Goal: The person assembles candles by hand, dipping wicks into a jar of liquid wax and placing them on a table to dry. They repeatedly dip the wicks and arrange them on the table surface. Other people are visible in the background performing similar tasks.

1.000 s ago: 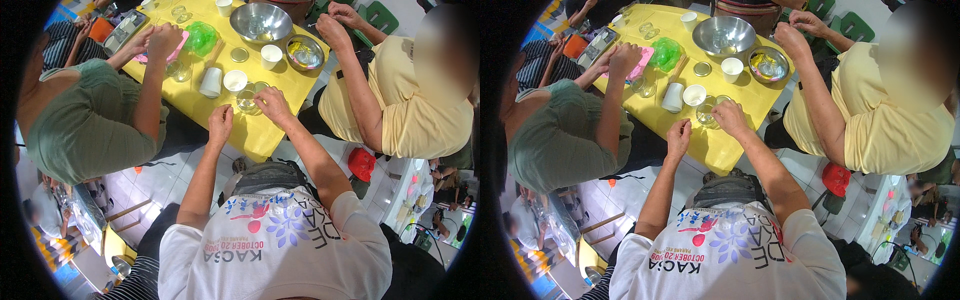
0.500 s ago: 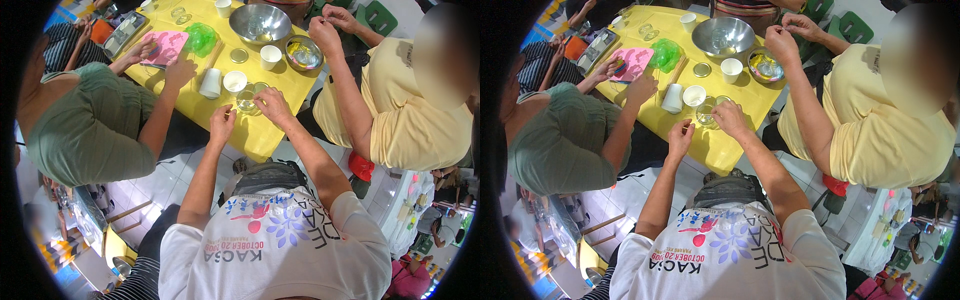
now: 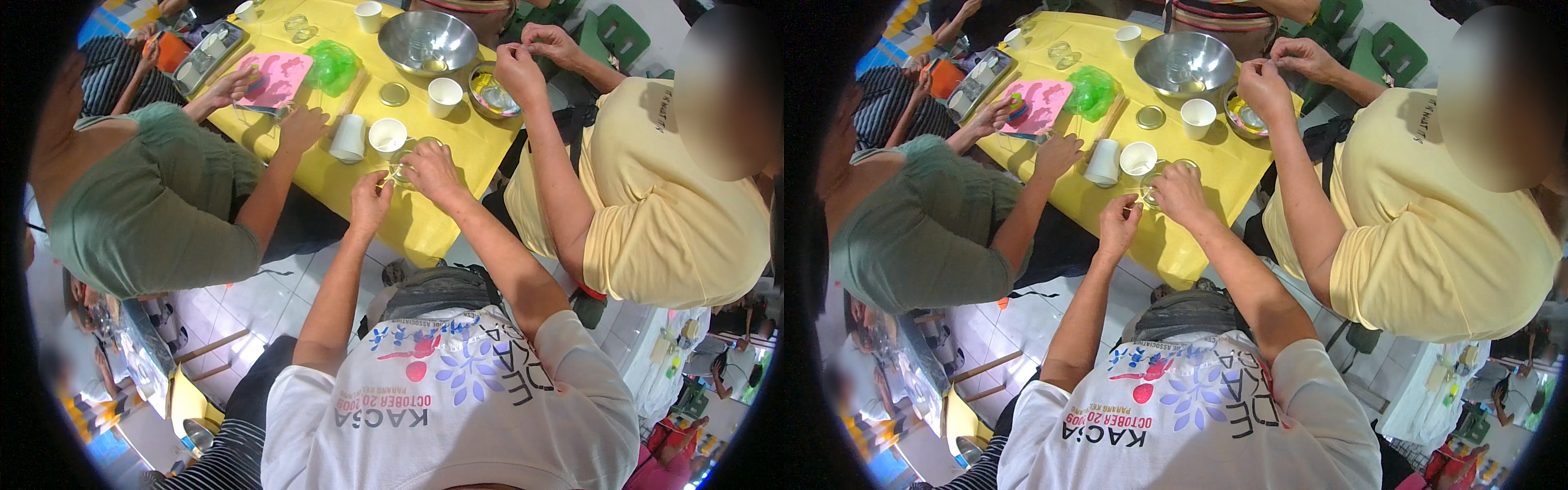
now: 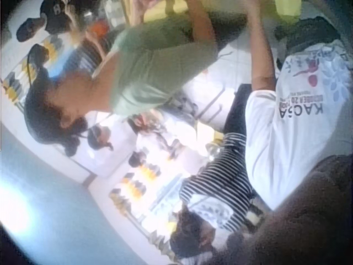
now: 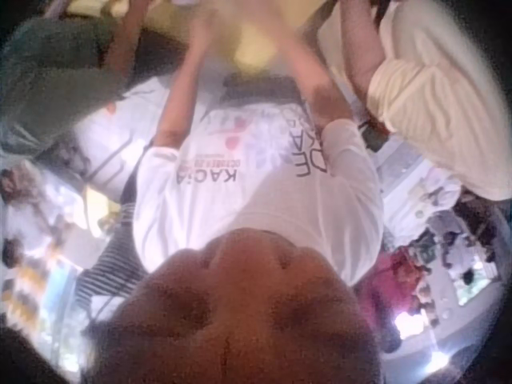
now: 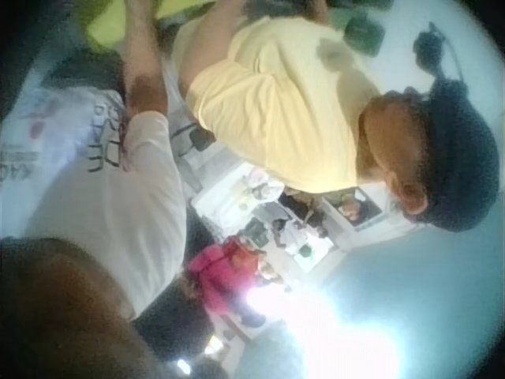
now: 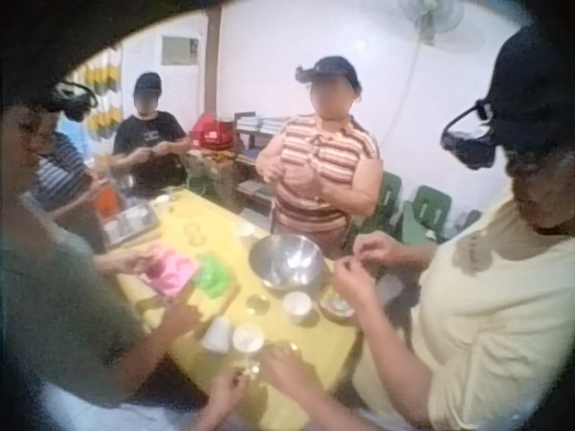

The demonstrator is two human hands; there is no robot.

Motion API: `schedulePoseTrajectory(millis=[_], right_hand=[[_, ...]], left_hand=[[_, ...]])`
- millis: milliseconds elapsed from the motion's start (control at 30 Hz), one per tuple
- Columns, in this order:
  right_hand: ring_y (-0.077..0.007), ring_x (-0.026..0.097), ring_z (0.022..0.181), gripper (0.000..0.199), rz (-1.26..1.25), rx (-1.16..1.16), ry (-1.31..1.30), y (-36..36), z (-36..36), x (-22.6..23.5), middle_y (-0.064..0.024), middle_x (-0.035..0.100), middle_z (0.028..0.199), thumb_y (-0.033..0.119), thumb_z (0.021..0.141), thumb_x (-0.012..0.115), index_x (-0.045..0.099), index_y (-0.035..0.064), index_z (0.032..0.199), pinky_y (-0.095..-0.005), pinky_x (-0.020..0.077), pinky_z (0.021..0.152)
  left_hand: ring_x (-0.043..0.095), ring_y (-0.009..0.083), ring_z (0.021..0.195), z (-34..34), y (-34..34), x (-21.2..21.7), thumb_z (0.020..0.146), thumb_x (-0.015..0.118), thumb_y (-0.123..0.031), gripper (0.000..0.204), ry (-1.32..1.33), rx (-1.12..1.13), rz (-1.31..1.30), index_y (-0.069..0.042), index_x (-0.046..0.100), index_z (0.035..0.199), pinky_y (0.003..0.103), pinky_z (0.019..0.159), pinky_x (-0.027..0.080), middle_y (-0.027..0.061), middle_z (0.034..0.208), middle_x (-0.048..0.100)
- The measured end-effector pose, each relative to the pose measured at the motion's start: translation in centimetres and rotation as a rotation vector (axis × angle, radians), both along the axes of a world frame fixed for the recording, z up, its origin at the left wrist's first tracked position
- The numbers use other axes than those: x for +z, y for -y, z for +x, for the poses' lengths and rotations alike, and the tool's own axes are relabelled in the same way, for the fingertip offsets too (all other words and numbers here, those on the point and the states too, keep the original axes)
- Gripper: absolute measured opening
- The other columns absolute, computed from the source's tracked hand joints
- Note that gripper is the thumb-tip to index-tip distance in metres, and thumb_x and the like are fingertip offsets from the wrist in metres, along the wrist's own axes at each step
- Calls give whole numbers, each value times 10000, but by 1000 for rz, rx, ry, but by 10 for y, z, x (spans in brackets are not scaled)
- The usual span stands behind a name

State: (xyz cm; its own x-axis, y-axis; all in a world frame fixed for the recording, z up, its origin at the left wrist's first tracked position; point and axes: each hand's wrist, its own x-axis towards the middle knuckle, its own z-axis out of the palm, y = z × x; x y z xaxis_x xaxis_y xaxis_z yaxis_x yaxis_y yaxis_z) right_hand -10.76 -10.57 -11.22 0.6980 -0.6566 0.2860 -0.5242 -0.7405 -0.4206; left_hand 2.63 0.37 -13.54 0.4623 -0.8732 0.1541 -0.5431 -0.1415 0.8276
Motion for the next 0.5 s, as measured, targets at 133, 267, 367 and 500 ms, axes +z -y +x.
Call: schedulePoseTrajectory(millis=[133, 267, 367, 500], right_hand=[[-257, 529, 986, 173, -15, 5, 7, -2, 3, -2, -61, 594, 910, 188, 758, 700, 729, 178, 928, -445, 371, 891], [-254, 533, 983, 177, -35, 15, -5, -1, 2, -3, -57, 601, 920, 186, 761, 697, 727, 199, 935, -441, 371, 888], [-253, 535, 984, 176, -33, 6, -25, 0, 2, -2, -50, 604, 909, 180, 770, 688, 727, 214, 939, -435, 371, 891], [-254, 544, 960, 157, -10, -7, -15, 0, 0, 5, -47, 619, 881, 183, 789, 671, 729, 199, 934, -425, 380, 868]], left_hand=[[649, 276, 692, -1, -2, 4, 818, 671, -67, 230, -16, -1, 4, 25, 651, 1029, 356, 632, 523, 196, 883, 637], [649, 252, 691, -1, -2, 6, 831, 664, -77, 226, 11, -18, -13, 26, 653, 1032, 344, 634, 521, 184, 876, 640], [652, 205, 692, -1, 0, 6, 845, 667, -104, 236, -5, -19, -7, 29, 658, 1041, 318, 637, 520, 160, 871, 646], [649, 201, 692, -2, -1, 8, 846, 662, -94, 250, -31, -13, -17, 29, 647, 1063, 311, 633, 518, 151, 906, 643]])
